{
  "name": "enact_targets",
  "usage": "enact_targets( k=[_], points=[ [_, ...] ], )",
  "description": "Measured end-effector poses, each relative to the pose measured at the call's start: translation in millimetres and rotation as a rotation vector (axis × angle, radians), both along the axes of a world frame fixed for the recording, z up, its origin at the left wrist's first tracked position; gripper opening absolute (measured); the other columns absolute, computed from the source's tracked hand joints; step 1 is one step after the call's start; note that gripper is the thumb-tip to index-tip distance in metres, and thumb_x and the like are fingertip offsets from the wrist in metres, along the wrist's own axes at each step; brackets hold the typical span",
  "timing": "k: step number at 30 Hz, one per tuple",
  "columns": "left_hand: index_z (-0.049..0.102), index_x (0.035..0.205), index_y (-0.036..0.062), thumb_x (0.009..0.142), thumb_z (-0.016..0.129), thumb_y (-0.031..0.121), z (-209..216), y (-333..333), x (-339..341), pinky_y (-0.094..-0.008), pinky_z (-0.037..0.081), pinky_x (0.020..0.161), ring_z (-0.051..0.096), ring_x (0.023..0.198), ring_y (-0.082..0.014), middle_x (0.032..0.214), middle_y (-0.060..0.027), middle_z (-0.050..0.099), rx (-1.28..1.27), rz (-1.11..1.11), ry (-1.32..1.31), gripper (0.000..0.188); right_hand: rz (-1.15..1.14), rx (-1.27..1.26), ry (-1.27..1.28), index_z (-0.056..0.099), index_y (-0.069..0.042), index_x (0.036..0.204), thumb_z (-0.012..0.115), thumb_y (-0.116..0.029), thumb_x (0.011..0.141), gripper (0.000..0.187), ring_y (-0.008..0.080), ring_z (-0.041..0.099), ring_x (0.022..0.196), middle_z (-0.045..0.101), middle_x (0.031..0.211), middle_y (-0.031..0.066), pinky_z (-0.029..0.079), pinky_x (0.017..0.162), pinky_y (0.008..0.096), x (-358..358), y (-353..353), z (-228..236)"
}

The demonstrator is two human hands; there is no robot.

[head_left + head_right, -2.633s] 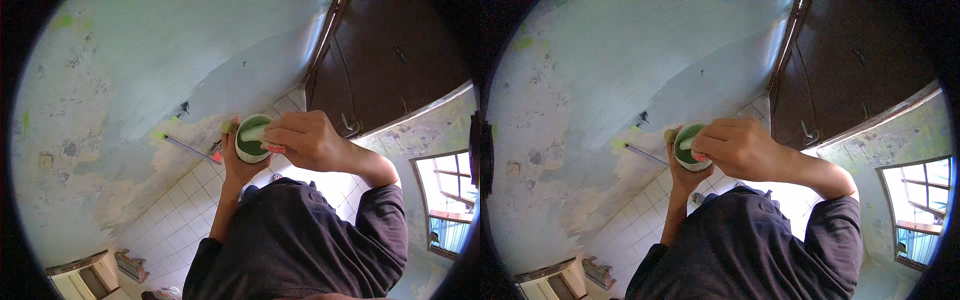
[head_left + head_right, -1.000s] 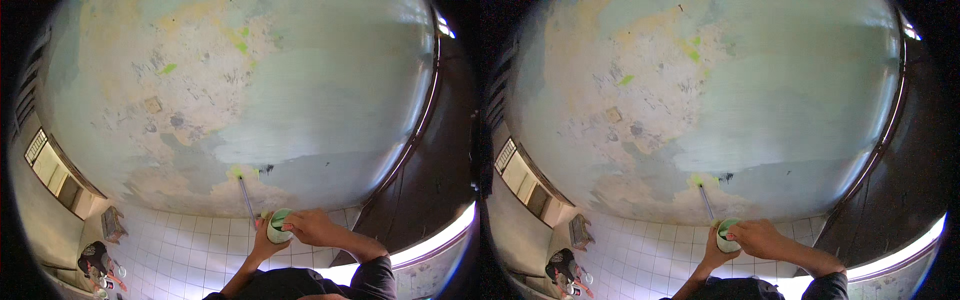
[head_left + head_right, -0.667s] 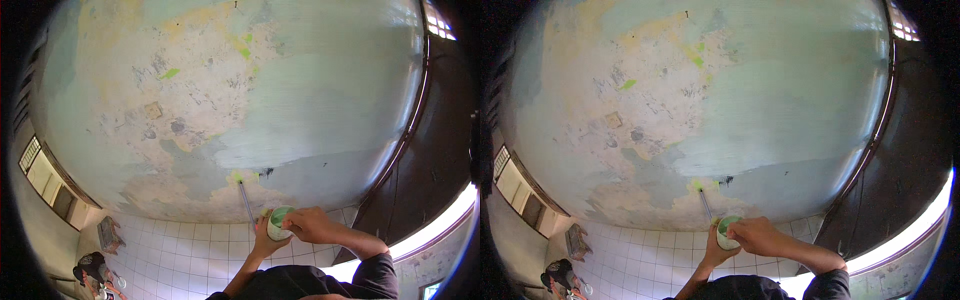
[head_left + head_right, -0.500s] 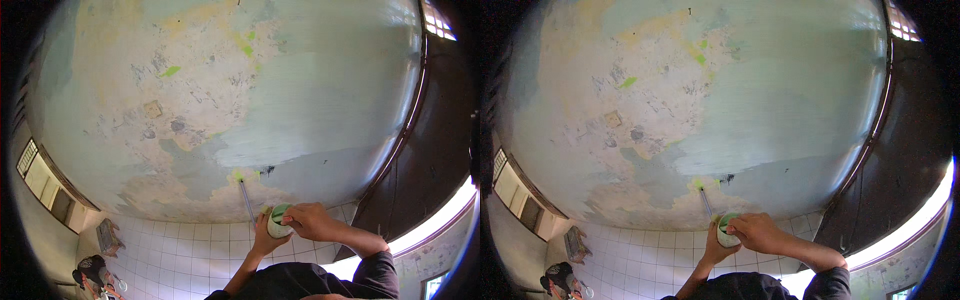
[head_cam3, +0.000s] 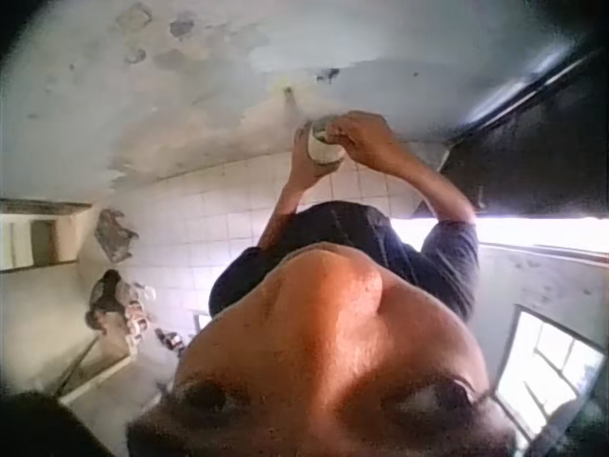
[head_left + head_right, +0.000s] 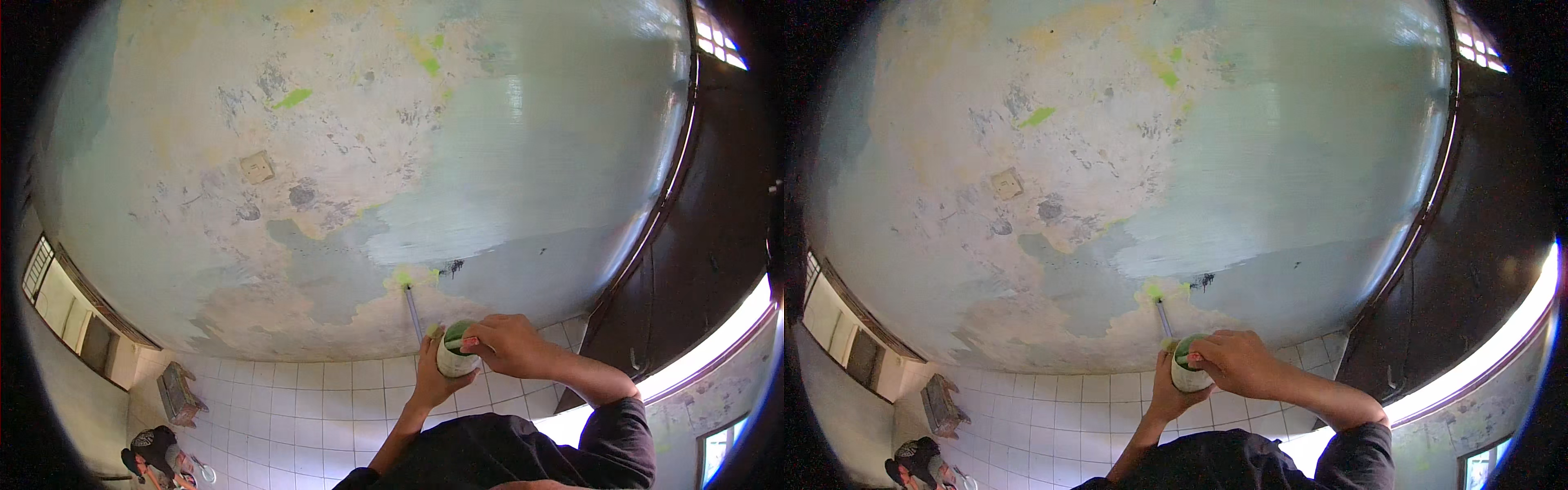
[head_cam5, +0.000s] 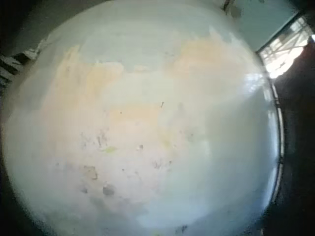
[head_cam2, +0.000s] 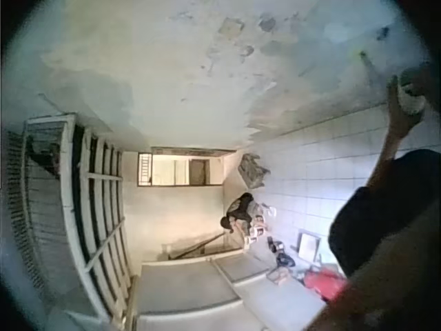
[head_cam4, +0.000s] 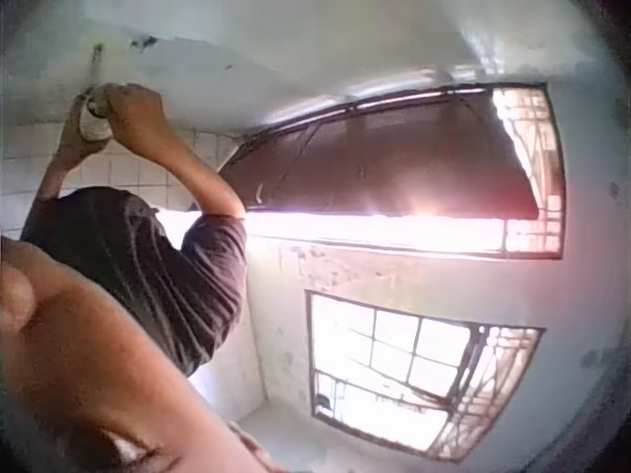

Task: The person paints a wall using a brush, dipping it into a container of green paint and applying it to the surface in several locations.

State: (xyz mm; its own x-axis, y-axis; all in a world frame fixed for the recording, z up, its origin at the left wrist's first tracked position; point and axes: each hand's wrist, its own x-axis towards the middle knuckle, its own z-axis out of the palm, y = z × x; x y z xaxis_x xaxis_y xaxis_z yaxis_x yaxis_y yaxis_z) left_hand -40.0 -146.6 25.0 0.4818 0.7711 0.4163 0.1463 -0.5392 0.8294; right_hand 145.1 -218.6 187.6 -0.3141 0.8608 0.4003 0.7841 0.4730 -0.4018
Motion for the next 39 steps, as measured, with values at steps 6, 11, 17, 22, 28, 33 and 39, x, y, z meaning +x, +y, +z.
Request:
enact_targets(
  k=[6, 11, 17, 22, 28, 33, 39],
  points=[
    [0.046, 0.15, -0.003, 0.068, 0.098, 0.035, 3, 17, -26, -0.0529, 0.041, 0.113, 0.047, 0.134, -0.0436, 0.141, -0.0233, 0.052, 0.027, -0.046, 0.035, 0.104, -0.014, -0.074, -0.021, 0.065, -0.006, 0.102, 0.063, -0.025, 0.102, 0.019, 0.038, 0.07, 0.087, 0.071, 0.091, 0.0141, 0.053, 0.074, 0.0511, -28, 16, 4],
    [0.048, 0.148, -0.0008, 0.067, 0.099, 0.03, 1, 29, -38, -0.0515, 0.042, 0.113, 0.048, 0.132, -0.0427, 0.138, -0.0231, 0.052, 0.04, -0.047, 0.03, 0.1, -0.063, -0.054, -0.006, 0.069, -0.01, 0.101, 0.073, -0.021, 0.095, 0.013, 0.0371, 0.071, 0.08, 0.072, 0.086, 0.0122, 0.054, 0.07, 0.0487, -44, 21, -5],
    [0.051, 0.144, -0.0002, 0.067, 0.099, 0.029, 2, 40, -42, -0.0506, 0.045, 0.11, 0.05, 0.131, -0.0415, 0.134, -0.0217, 0.052, 0.11, -0.061, -0.094, 0.095, -0.13, -0.025, 0.111, 0.069, -0.009, 0.1, 0.074, -0.02, 0.094, 0.014, 0.0384, 0.071, 0.08, 0.073, 0.086, 0.0146, 0.054, 0.07, 0.0488, -53, 30, -5],
    [0.055, 0.14, 0.0003, 0.067, 0.098, 0.028, 6, 45, -48, -0.051, 0.045, 0.11, 0.05, 0.131, -0.0419, 0.135, -0.0218, 0.052, 0.07, -0.096, -0.082, 0.089, -0.136, -0.025, 0.08, 0.069, -0.008, 0.1, 0.074, -0.02, 0.094, 0.015, 0.0387, 0.072, 0.08, 0.073, 0.086, 0.0148, 0.055, 0.069, 0.048, -61, 30, -2],
    [0.057, 0.138, 0.0003, 0.067, 0.098, 0.027, 8, 48, -55, -0.051, 0.046, 0.109, 0.051, 0.131, -0.0414, 0.134, -0.0221, 0.053, 0.071, -0.089, -0.034, 0.086, -0.147, -0.036, 0.086, 0.068, -0.009, 0.1, 0.075, -0.018, 0.093, 0.013, 0.0391, 0.071, 0.078, 0.073, 0.085, 0.0151, 0.055, 0.067, 0.0479, -68, 34, -3],
    [0.056, 0.137, -0.0004, 0.067, 0.098, 0.026, 11, 51, -57, -0.0512, 0.046, 0.107, 0.051, 0.129, -0.0412, 0.134, -0.0221, 0.053, 0.098, -0.098, -0.01, 0.086, -0.144, -0.037, 0.091, 0.069, -0.009, 0.099, 0.075, -0.017, 0.093, 0.012, 0.0397, 0.071, 0.076, 0.073, 0.085, 0.0151, 0.054, 0.066, 0.0479, -73, 37, -2],
    [0.05, 0.143, 0.0026, 0.067, 0.098, 0.029, 2, 53, -50, -0.0532, 0.043, 0.11, 0.05, 0.131, -0.0416, 0.136, -0.0197, 0.053, 0.045, -0.014, -0.081, 0.094, -0.11, 0.001, 0.094, 0.068, -0.008, 0.098, 0.076, -0.015, 0.092, 0.012, 0.0393, 0.07, 0.074, 0.072, 0.084, 0.015, 0.054, 0.064, 0.0471, -62, 49, -4]
  ],
)
